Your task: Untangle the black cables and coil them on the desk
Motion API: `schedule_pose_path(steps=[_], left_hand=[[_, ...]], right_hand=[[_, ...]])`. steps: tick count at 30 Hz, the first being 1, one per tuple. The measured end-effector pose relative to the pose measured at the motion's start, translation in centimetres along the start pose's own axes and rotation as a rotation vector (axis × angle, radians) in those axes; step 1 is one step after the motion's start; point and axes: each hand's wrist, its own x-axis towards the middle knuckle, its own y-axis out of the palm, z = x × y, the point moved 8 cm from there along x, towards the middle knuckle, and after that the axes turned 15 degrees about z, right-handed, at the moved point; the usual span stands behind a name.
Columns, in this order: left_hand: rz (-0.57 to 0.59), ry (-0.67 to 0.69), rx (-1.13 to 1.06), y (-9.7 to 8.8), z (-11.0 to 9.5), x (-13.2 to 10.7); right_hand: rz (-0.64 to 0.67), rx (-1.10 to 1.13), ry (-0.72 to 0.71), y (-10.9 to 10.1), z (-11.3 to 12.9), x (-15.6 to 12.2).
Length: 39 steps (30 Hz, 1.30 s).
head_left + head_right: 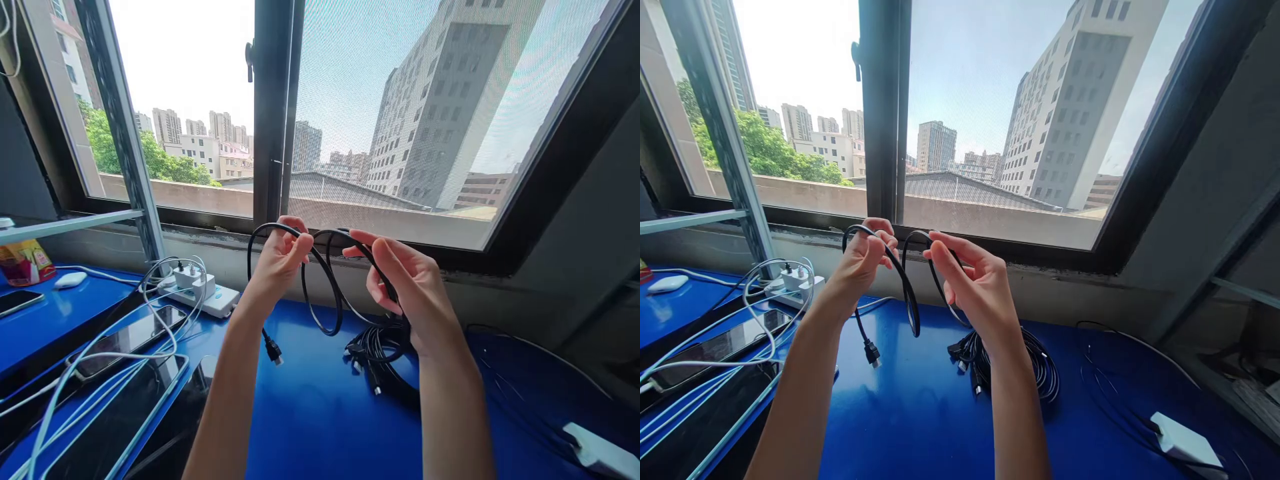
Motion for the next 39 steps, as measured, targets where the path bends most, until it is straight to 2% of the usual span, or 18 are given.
schedule_pose_path(steps=[3,5,9,11,13,16,18,20,22,25,27,31,35,39], left_hand=[[-0.049,0.017,-0.012,1.1,0.4,0.5],[-0.045,-0.018,-0.006,1.6,0.9,0.7],[0.118,-0.167,0.09,2.0,1.8,0.3],[0.181,-0.178,0.096,1.8,1.5,0.0],[0.133,-0.138,0.074,1.0,0.8,-0.1],[-0.044,-0.059,0.08,-0.3,-0.3,-0.3],[-0.153,-0.003,0.159,-0.9,-0.7,-0.4],[-0.179,0.012,0.256,-0.8,-0.6,-0.4],[-0.101,-0.034,0.29,-0.1,0.5,-0.1],[0.026,-0.11,0.231,1.0,2.4,0.4],[0.052,-0.129,0.181,1.4,3.2,0.6],[0.131,-0.161,0.041,2.3,4.1,0.9],[0.141,-0.141,-0.137,2.2,3.9,0.8],[0.119,-0.175,-0.086,1.5,3.6,0.6]], right_hand=[[0.076,-0.117,-0.012,1.3,0.2,0.0],[0.095,-0.187,-0.013,1.6,0.0,0.1],[0.02,-0.208,0.015,0.0,-0.7,0.3],[-0.031,-0.231,0.027,-1.1,-0.7,0.2],[-0.086,-0.257,0.018,-2.0,-0.3,0.0],[-0.172,-0.268,-0.015,-2.9,0.5,-0.4],[-0.215,-0.275,-0.038,-3.2,0.8,-0.7],[-0.237,-0.305,-0.067,-3.3,1.2,-0.9],[-0.233,-0.335,-0.105,-3.2,1.8,-1.1],[-0.184,-0.322,-0.164,-2.9,2.5,-1.3],[-0.166,-0.3,-0.207,-2.7,3.0,-1.6],[-0.213,-0.29,-0.3,-2.8,3.8,-2.0],[-0.175,-0.228,-0.344,-2.3,3.2,-1.5],[-0.109,-0.195,-0.364,-1.9,2.4,-0.9]])
